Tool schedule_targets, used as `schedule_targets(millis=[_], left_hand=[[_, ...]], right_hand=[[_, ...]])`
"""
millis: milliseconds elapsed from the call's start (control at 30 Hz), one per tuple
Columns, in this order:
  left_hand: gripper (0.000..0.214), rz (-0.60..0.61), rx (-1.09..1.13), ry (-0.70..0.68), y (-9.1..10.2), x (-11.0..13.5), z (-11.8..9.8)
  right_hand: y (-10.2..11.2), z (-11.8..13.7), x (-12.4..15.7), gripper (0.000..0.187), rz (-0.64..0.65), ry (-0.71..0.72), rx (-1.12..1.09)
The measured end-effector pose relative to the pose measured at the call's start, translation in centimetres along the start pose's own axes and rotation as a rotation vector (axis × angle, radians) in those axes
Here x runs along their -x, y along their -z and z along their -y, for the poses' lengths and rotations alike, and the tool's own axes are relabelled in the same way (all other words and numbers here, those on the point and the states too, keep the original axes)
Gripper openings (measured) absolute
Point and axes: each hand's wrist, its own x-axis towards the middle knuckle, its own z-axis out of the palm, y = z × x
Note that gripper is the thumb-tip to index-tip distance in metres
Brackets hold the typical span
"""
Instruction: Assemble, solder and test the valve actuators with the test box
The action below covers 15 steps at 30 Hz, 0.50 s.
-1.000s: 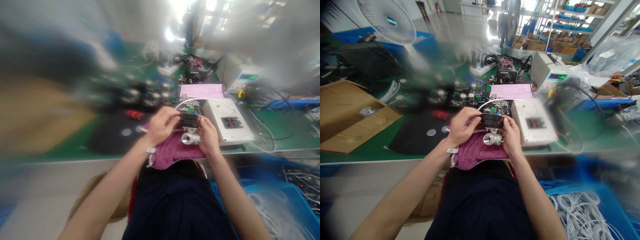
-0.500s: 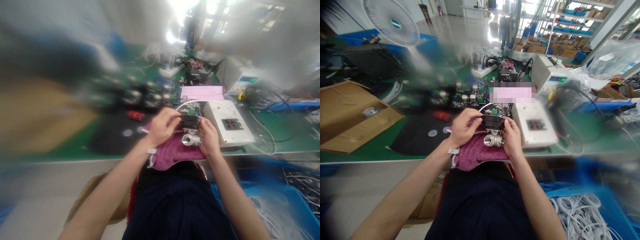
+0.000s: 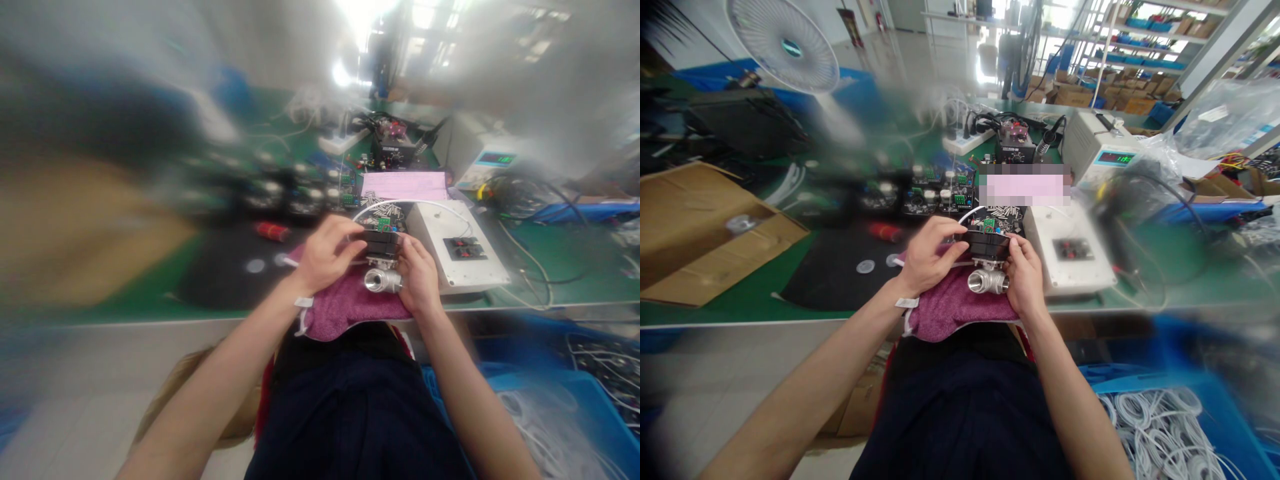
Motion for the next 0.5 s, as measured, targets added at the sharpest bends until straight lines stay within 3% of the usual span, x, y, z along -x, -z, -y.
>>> schedule_targets(millis=[500], left_hand=[[0.043, 0.030, 0.000, -0.019, 0.03, 0.10, 0.22]], right_hand=[[-0.18, 0.17, 0.10, 0.036, -0.005, 0.002, 0.066]])
